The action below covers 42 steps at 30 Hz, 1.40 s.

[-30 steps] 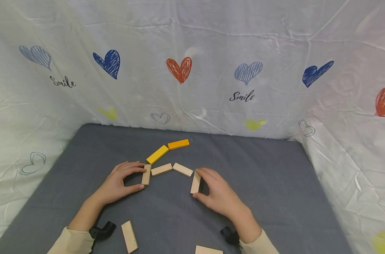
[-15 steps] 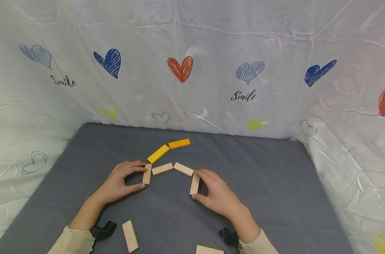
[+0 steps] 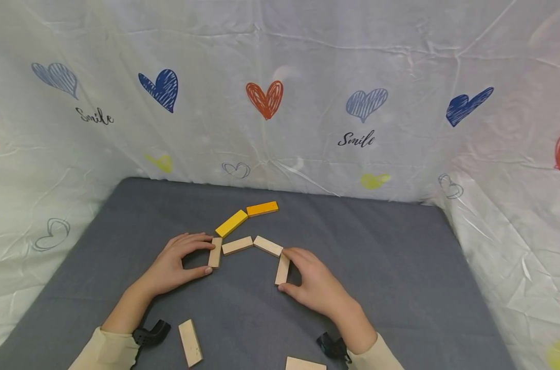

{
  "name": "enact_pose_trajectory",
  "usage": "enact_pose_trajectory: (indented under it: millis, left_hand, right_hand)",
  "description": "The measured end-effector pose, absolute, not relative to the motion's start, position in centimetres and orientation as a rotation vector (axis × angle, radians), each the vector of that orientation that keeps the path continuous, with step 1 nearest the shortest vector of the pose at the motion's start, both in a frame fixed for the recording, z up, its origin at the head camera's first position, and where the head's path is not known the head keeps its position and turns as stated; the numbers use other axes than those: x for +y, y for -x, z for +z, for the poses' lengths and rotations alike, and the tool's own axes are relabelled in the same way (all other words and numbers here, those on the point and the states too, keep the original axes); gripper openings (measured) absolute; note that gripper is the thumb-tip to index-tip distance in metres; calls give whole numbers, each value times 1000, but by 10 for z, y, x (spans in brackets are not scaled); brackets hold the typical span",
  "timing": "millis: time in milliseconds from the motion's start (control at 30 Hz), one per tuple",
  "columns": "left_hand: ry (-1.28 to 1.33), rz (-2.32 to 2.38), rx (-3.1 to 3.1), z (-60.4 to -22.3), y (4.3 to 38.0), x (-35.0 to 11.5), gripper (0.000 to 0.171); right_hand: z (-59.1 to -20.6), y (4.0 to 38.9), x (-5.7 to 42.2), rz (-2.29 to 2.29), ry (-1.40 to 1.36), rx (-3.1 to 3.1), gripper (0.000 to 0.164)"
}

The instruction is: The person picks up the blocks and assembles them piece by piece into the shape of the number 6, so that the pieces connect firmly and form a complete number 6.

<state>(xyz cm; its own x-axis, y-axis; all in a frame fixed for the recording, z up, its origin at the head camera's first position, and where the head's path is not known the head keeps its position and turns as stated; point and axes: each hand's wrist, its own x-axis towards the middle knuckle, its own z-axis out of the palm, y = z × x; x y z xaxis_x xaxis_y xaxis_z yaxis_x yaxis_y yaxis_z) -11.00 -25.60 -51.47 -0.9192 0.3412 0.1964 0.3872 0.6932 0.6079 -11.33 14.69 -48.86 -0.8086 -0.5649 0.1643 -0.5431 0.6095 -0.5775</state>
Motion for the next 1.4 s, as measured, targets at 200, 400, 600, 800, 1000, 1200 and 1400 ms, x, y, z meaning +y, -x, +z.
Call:
enact_pose_trajectory:
  millis: [200, 400, 600, 800, 1000, 1200, 1400]
  left_hand:
    - [607, -1034, -2827, -515, 110, -257, 59]
    - [613, -1026, -2826, -515, 110, -256, 59]
    - [601, -1025, -2832, -513, 110, -254, 59]
    - [599, -1025, -2831, -513, 110, -254, 59]
    - [607, -1029, -2820, -514, 110, -255, 59]
    - [608, -1028, -2824, -514, 109, -255, 59]
    - [608, -1029, -2826, -513, 110, -255, 59]
  right_hand:
    - [-492, 114, 145, -975, 964, 2791, 82]
    - [-493, 114, 145, -991, 944, 2785, 81]
    - [-494, 114, 145, -995, 950, 2784, 80]
    - [-494, 114, 145, -990, 948, 2784, 80]
    - [-494, 113, 143, -962, 935, 2788, 80]
    - [-493, 113, 142, -957, 927, 2793, 82]
    - [-493, 112, 142, -972, 930, 2787, 83]
